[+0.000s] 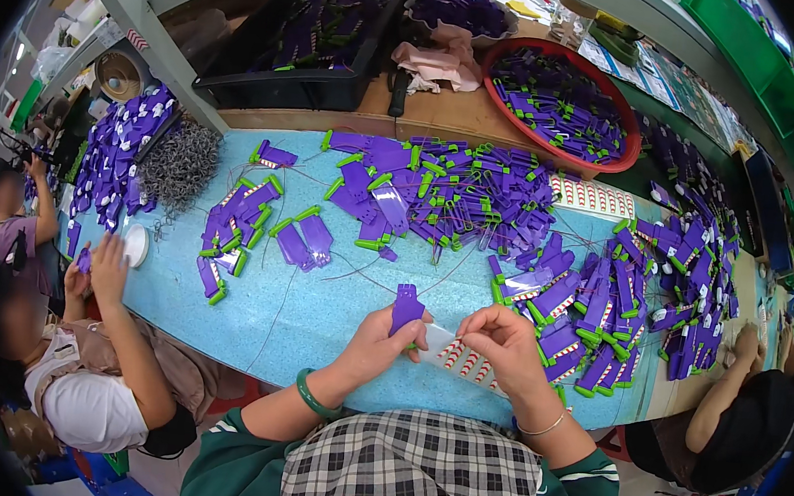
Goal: The person assembles small purple and green plastic components by hand at a workbench. They pick up a purple piece, attach a green piece, and place the finished unit on the table, repeating this process continuously.
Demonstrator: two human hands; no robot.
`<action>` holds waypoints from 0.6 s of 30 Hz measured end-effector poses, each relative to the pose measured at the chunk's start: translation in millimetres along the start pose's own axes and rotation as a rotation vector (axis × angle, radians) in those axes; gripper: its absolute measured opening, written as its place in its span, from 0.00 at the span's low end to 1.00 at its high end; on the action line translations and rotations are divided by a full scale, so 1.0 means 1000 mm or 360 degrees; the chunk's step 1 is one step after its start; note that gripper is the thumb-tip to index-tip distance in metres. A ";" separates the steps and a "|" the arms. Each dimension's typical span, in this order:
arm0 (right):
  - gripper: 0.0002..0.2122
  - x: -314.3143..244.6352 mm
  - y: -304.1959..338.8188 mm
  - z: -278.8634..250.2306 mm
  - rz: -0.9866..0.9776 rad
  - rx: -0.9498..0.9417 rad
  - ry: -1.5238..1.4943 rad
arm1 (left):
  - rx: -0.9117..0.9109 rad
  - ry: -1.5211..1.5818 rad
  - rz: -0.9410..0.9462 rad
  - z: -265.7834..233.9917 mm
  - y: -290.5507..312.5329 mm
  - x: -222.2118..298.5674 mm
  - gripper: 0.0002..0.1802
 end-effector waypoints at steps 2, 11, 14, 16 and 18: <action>0.05 -0.008 -0.002 -0.003 -0.0035 -0.0011 0.0296 | -0.0063 -0.0087 0.0021 0.006 0.004 0.016 0.09; 0.08 -0.048 0.013 0.025 -0.0739 0.0358 0.0729 | -0.0035 -0.0041 0.0034 0.022 0.007 0.040 0.08; 0.07 -0.029 0.012 0.027 -0.0570 0.0042 0.0929 | -0.0148 0.0003 0.0085 0.023 0.008 0.033 0.10; 0.06 -0.025 0.011 0.024 -0.0611 0.0096 0.0785 | -0.0092 0.0187 0.0047 0.028 0.012 0.040 0.14; 0.05 -0.020 0.010 0.021 -0.0537 0.0189 0.0562 | -0.0088 0.0402 -0.0037 0.030 0.012 0.040 0.18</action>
Point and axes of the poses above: each hand's wrist, its own y-axis away from the middle knuckle, its own z-axis out of the palm, x = y × z, the point moved 5 cm from there along -y, towards the middle knuckle, and after that the axes turned 8 degrees about x, right-handed, at the moved point
